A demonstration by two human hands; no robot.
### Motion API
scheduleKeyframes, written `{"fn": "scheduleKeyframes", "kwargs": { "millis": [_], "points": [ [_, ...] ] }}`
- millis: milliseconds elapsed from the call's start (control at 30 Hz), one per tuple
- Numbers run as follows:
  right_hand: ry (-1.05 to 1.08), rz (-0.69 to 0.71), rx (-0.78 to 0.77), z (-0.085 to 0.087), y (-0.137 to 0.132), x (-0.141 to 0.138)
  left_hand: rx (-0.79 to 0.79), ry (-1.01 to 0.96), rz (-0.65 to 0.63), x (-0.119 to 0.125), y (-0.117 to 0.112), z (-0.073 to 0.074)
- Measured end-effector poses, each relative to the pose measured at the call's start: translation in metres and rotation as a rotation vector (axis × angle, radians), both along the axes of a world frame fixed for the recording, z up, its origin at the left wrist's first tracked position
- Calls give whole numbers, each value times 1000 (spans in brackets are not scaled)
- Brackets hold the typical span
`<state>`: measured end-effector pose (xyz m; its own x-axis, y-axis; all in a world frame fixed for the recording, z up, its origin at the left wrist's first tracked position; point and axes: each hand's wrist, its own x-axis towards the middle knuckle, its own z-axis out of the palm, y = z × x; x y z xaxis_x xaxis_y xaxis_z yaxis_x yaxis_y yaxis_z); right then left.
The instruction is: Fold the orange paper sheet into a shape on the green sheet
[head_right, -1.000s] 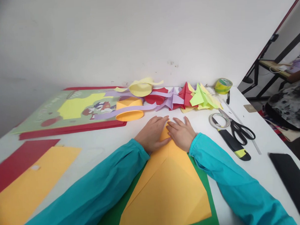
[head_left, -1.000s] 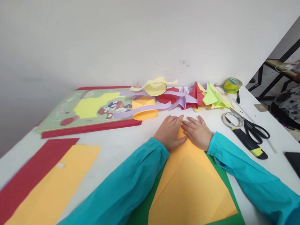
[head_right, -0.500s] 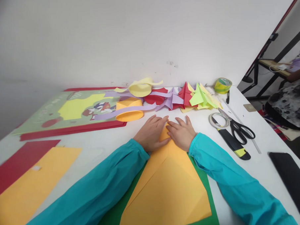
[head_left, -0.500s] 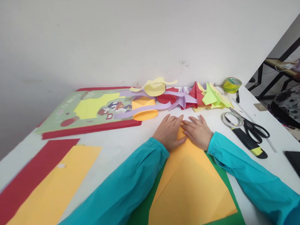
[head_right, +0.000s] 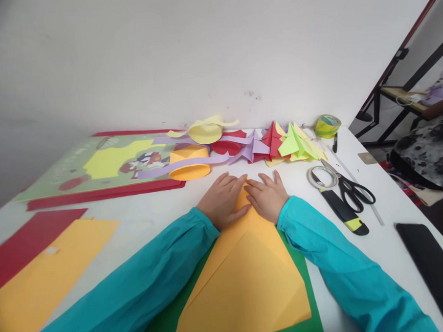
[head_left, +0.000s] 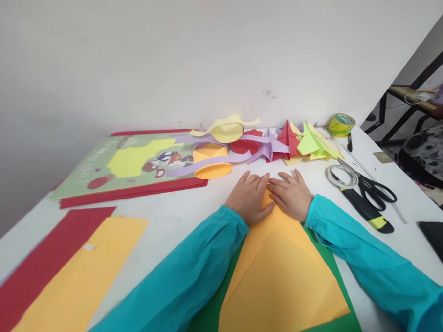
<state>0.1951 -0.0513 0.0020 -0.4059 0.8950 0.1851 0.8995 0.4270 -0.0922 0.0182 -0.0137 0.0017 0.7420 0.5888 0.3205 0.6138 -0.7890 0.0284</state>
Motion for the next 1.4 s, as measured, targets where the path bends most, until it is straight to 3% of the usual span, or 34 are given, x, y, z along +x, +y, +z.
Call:
{"fn": "scheduleKeyframes", "kwargs": {
  "millis": [333, 833, 1133, 1400],
  "points": [
    [19, 4, -8, 2, 0, 0, 75, 10, -56, -6, -10, 2],
    [37, 0, 9, 1, 0, 1, 182, 218, -136, -10, -18, 13],
    [49, -4, 1, 1, 0, 1, 227, 148, -174, -19, -24, 11],
    [40, -6, -21, 2, 0, 1, 229, 36, -205, -32, -42, 9]
  ]
}}
